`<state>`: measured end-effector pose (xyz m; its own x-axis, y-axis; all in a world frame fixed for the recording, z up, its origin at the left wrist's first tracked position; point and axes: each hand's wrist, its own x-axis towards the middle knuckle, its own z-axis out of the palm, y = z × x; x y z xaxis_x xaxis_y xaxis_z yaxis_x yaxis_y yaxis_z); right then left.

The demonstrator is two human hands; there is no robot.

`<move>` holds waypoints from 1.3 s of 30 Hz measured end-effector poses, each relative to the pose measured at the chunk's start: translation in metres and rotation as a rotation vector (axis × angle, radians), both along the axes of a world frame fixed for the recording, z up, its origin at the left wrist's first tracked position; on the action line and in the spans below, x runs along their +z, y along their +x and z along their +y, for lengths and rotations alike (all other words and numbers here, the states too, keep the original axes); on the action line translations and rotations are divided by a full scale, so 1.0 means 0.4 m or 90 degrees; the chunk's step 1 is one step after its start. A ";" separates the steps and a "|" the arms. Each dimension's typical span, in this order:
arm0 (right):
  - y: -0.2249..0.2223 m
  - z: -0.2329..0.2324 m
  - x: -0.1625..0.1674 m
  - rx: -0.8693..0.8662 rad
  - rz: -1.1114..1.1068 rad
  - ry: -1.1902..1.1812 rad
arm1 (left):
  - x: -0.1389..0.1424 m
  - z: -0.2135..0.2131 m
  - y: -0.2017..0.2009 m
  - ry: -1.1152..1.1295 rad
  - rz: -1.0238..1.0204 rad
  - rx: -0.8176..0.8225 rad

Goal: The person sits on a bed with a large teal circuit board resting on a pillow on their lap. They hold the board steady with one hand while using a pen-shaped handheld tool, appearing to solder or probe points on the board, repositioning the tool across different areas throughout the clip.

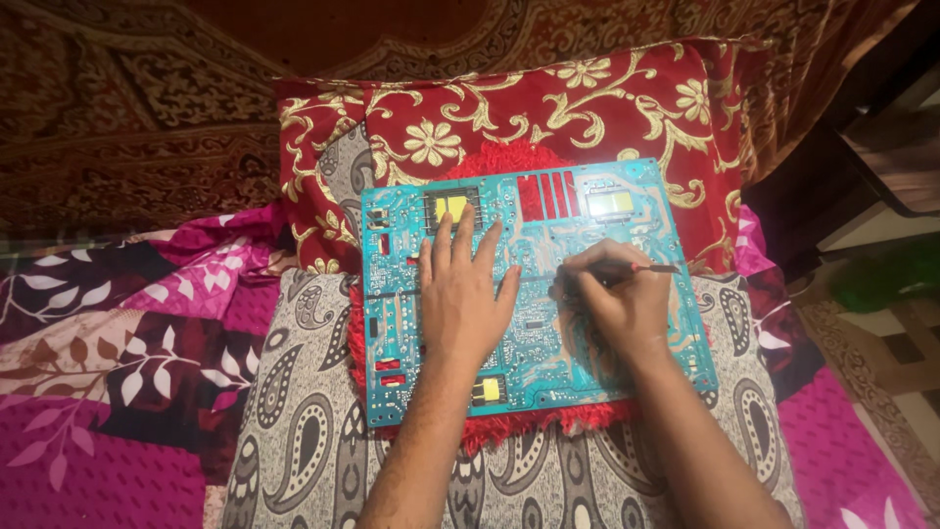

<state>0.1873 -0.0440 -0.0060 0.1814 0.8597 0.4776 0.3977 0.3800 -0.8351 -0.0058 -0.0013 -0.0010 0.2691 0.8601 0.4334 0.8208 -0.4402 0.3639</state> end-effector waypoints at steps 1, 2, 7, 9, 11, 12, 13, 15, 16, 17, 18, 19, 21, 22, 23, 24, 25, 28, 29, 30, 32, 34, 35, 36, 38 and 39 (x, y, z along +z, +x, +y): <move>-0.001 0.000 -0.001 0.002 0.004 0.003 | 0.000 0.000 0.001 -0.002 0.000 0.000; -0.003 -0.002 -0.002 -0.013 0.035 -0.016 | 0.000 0.000 0.001 -0.003 -0.001 -0.001; -0.008 -0.010 -0.001 -0.082 0.113 -0.087 | -0.002 0.001 0.001 0.002 -0.003 -0.001; -0.006 -0.009 0.001 -0.038 0.099 -0.067 | -0.003 0.001 0.001 0.007 -0.002 0.000; -0.002 -0.008 0.001 -0.019 0.052 -0.035 | -0.003 0.002 0.002 0.011 -0.003 -0.001; 0.000 -0.007 0.001 -0.021 0.012 -0.013 | -0.003 0.002 0.002 0.012 -0.004 -0.001; 0.000 -0.006 0.001 -0.023 -0.028 0.008 | -0.004 0.002 0.002 0.013 -0.005 -0.002; -0.001 -0.004 0.001 -0.028 0.001 -0.005 | -0.003 0.002 0.004 0.012 -0.006 -0.002; -0.004 -0.003 0.001 -0.030 0.017 -0.012 | -0.003 0.002 0.003 0.011 -0.005 -0.001; -0.006 -0.002 0.001 -0.060 0.004 -0.016 | -0.003 0.001 0.002 0.011 -0.004 0.000; -0.008 -0.004 0.002 -0.090 -0.008 -0.020 | -0.002 0.001 0.001 0.012 -0.003 0.000; -0.009 -0.005 0.003 -0.121 -0.021 -0.024 | -0.002 0.001 0.001 0.012 -0.003 -0.001; -0.011 -0.005 0.006 -0.155 -0.059 -0.011 | -0.002 0.001 0.000 0.009 -0.002 0.000; -0.011 -0.007 0.007 -0.171 -0.078 -0.005 | -0.002 0.001 -0.001 0.007 -0.002 0.000; -0.011 -0.008 0.007 -0.153 -0.063 -0.002 | -0.002 0.001 -0.001 0.003 0.001 -0.001; -0.010 -0.010 0.007 -0.134 -0.048 0.002 | -0.002 0.002 -0.001 -0.001 0.004 -0.001; -0.009 -0.010 0.006 -0.115 -0.033 0.005 | -0.001 0.003 -0.001 -0.004 0.006 -0.001; -0.003 -0.009 0.002 -0.066 -0.099 0.044 | 0.000 0.001 0.000 -0.008 0.004 -0.001; -0.002 -0.007 0.000 -0.060 -0.086 0.040 | 0.001 0.001 0.000 -0.007 0.004 -0.001; -0.002 -0.007 -0.002 -0.054 -0.074 0.036 | 0.001 0.002 0.001 -0.005 0.002 0.000; -0.002 -0.006 -0.004 -0.046 -0.043 0.021 | 0.001 0.001 0.002 -0.004 0.002 0.001; -0.005 -0.006 -0.005 -0.044 -0.003 -0.001 | 0.000 0.000 0.000 -0.002 0.003 0.000; -0.006 -0.007 -0.004 -0.092 -0.040 -0.001 | -0.001 0.000 0.000 -0.002 0.002 0.000; -0.006 -0.008 -0.002 -0.140 -0.077 0.000 | -0.001 0.001 0.000 -0.002 0.001 -0.001; -0.006 -0.010 0.002 -0.196 -0.124 0.007 | -0.002 0.002 0.001 -0.002 -0.002 -0.003; -0.006 -0.010 0.004 -0.203 -0.134 0.014 | -0.002 0.002 0.001 -0.003 -0.003 -0.003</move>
<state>0.1848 -0.0479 -0.0042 0.3338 0.7651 0.5506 0.6603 0.2271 -0.7159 -0.0055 -0.0003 -0.0019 0.2716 0.8606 0.4308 0.8170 -0.4428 0.3693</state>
